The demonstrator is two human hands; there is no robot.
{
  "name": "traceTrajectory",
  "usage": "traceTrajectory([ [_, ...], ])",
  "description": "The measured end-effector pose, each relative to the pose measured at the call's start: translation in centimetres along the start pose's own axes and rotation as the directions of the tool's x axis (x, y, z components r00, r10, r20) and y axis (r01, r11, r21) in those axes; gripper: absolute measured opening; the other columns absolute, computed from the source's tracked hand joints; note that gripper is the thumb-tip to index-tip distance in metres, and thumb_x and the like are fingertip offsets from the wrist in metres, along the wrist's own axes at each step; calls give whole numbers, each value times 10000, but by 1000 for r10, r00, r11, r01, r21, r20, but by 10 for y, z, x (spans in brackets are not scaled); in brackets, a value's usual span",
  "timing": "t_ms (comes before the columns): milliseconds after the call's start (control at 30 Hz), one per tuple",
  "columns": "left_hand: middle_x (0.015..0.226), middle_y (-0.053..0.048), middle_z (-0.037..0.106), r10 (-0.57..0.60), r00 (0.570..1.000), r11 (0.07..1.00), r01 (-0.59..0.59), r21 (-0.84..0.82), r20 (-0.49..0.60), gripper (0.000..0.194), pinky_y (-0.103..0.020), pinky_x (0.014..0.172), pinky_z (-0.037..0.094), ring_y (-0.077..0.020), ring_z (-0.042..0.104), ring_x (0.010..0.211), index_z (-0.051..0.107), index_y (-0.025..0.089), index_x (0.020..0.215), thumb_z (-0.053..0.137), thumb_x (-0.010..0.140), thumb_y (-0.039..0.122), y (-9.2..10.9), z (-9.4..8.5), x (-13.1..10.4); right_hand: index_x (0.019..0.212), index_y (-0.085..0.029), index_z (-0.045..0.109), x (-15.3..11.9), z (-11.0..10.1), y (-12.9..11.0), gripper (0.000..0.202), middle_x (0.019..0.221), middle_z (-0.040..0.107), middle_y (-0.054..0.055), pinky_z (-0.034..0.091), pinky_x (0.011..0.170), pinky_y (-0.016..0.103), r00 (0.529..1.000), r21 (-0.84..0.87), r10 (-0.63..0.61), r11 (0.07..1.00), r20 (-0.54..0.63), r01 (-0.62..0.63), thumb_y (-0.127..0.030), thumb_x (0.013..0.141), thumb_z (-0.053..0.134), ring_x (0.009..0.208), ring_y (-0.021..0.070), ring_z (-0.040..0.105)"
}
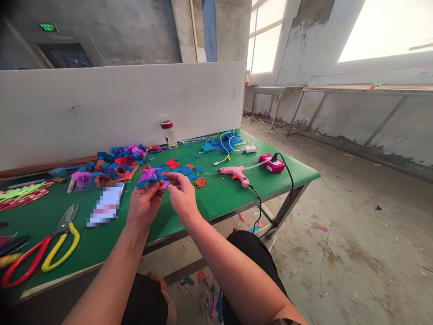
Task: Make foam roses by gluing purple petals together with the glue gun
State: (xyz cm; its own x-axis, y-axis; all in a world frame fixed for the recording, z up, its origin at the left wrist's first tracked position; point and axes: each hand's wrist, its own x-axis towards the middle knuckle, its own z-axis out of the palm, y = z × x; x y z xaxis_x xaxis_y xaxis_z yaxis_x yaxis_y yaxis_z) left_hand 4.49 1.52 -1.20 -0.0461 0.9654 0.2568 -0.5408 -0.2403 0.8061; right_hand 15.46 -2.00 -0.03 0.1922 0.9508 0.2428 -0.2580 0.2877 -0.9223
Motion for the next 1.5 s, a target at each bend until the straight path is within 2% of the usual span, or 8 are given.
traceTrajectory([
  [167,757,-11,720,-19,1000,1000,19,-7,7,301,-200,608,486,-119,660,705,710,195,847,840,587,118,-2,0,0,944,-227,720,2,-2,4,343,1005,688,7,455,873,322,999,1,44,999,3,-44,-196,677,508,915,186,590],
  [467,844,-14,734,-25,999,1000,24,3,36,347,-219,647,490,-133,673,758,686,202,886,845,585,130,-5,2,-2,863,-229,729,5,-1,10,275,1008,663,25,474,854,313,999,25,-36,999,-23,37,-195,662,546,883,181,599],
  [900,746,-6,711,105,994,982,-101,157,-13,250,-243,647,474,-124,629,667,678,170,780,841,593,203,-4,6,-4,903,-215,738,-3,3,6,290,1031,700,37,466,918,339,998,91,2,996,-68,4,-186,693,540,1028,213,607],
  [1067,740,-3,713,169,982,964,-147,220,-85,291,-241,639,475,-132,640,673,658,162,756,855,545,200,-5,6,-5,994,-212,725,-7,6,8,347,1094,635,69,461,929,347,980,-189,-191,966,-55,177,-132,754,487,1072,208,574],
  [1233,741,0,716,180,968,962,-136,235,-176,278,-241,643,482,-112,628,632,658,159,756,843,551,188,-4,10,-8,1231,-138,619,-20,12,3,460,1157,583,137,432,959,401,933,-571,-346,748,102,340,-97,798,469,1096,249,527],
  [1333,704,8,705,108,976,983,-78,164,-188,265,-233,636,484,-95,613,607,680,163,769,840,559,183,-2,8,-6,1254,-143,604,-21,8,-6,447,1157,587,145,432,940,421,909,-642,-388,661,153,390,-106,830,469,1083,262,528],
  [1433,711,-6,712,-4,989,999,10,38,-145,248,-204,591,476,-95,623,631,698,174,745,840,544,143,-1,0,0,1156,-176,668,-9,-4,-12,333,1089,632,113,442,915,387,903,-513,-424,762,63,394,-196,892,466,1031,232,567],
  [1500,695,-11,714,-103,990,994,100,-39,-100,202,-181,552,469,-79,602,594,693,179,683,831,552,112,1,-5,3,1034,-184,712,2,-13,-9,273,1003,676,82,464,847,342,938,-332,-345,888,-20,319,-266,891,495,939,203,603],
])
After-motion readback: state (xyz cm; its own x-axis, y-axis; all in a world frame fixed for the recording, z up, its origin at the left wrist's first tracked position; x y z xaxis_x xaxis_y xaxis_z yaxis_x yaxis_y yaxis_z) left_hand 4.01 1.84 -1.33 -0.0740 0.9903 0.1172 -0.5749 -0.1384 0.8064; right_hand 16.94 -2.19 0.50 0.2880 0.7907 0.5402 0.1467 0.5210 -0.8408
